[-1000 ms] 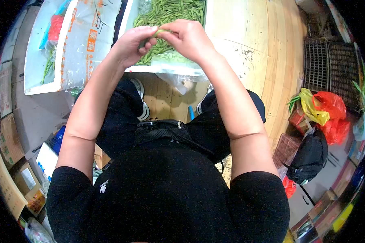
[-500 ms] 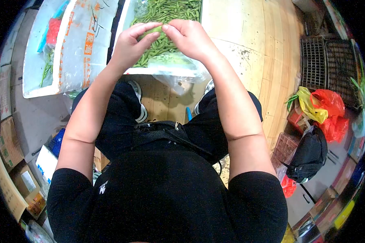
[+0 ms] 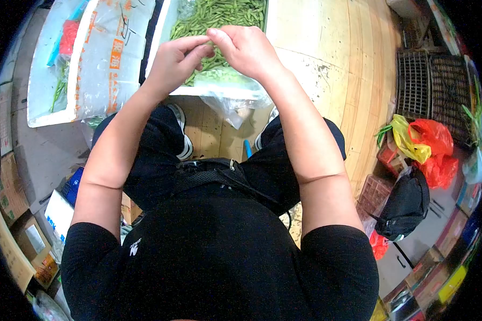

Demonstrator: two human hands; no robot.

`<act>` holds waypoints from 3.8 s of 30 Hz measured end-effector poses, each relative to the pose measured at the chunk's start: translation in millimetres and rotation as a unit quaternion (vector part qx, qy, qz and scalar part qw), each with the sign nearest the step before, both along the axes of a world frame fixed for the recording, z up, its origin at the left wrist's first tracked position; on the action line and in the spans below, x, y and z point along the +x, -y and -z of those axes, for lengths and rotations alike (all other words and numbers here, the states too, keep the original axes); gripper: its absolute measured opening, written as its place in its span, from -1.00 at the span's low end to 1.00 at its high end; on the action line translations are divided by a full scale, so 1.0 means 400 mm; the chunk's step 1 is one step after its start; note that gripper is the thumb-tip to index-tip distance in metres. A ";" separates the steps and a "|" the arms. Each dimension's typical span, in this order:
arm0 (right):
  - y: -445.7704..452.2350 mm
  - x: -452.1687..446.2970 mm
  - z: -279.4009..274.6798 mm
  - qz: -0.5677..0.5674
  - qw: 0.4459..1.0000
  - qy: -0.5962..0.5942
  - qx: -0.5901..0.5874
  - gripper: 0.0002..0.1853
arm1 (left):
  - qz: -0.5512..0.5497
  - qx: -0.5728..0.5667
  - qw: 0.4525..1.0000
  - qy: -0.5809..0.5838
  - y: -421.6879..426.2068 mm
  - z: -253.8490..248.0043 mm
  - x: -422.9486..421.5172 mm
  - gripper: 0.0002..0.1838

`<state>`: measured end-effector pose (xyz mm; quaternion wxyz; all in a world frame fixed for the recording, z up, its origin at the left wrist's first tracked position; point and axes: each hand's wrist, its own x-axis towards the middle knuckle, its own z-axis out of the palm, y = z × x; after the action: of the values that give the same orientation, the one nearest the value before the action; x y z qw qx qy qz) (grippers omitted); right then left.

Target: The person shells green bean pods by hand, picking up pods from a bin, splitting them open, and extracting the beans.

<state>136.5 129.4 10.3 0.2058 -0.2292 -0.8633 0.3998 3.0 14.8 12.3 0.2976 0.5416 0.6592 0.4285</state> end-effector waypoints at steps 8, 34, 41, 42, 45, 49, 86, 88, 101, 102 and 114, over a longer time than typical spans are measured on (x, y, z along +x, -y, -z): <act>-0.008 -0.005 0.015 -0.008 0.986 -0.053 -0.159 -0.50 | -0.004 0.014 0.990 0.138 0.003 -0.011 0.016 -0.76; 0.021 -0.030 0.026 0.061 0.716 -0.237 -0.654 -0.55 | -0.025 -0.025 0.927 0.375 -0.024 -0.004 0.030 -0.66; 0.018 -0.031 0.004 0.118 0.817 -0.149 -0.544 -0.53 | -0.054 -0.018 0.948 0.313 -0.016 -0.004 0.036 -0.60; 0.011 -0.026 0.002 0.102 0.837 -0.124 -0.523 -0.53 | -0.062 -0.010 0.951 0.302 -0.015 -0.004 0.034 -0.60; 0.011 -0.025 -0.011 0.074 0.896 -0.069 -0.432 -0.55 | -0.049 -0.006 0.950 0.310 -0.012 -0.021 0.021 -0.59; 0.015 -0.027 0.004 0.063 0.924 -0.070 -0.370 -0.55 | -0.032 -0.003 0.952 0.303 -0.011 0.003 0.014 -0.65; 0.079 -0.019 -0.024 -0.036 0.969 -0.111 -0.216 -0.84 | -0.167 -0.094 0.752 0.631 -0.029 0.045 -0.007 -0.77; 0.037 -0.019 0.003 0.037 0.977 -0.119 -0.173 -0.82 | -0.122 -0.097 0.750 0.643 -0.018 0.047 -0.025 -0.81; 0.013 -0.020 0.032 0.074 0.968 -0.130 -0.200 -0.81 | -0.119 -0.023 0.875 0.469 -0.015 0.013 0.008 -0.76; 0.010 -0.016 0.030 0.070 0.961 -0.128 -0.234 -0.81 | -0.120 -0.017 0.881 0.457 -0.015 0.014 0.009 -0.74; 0.004 -0.005 0.018 0.033 0.966 -0.103 -0.235 -0.83 | -0.076 0.106 0.989 0.074 -0.017 0.023 0.007 -0.75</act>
<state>134.4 127.7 3.1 0.2473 -0.2571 -0.7112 0.6058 6.0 21.5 3.1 0.2529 0.4853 0.6252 0.5565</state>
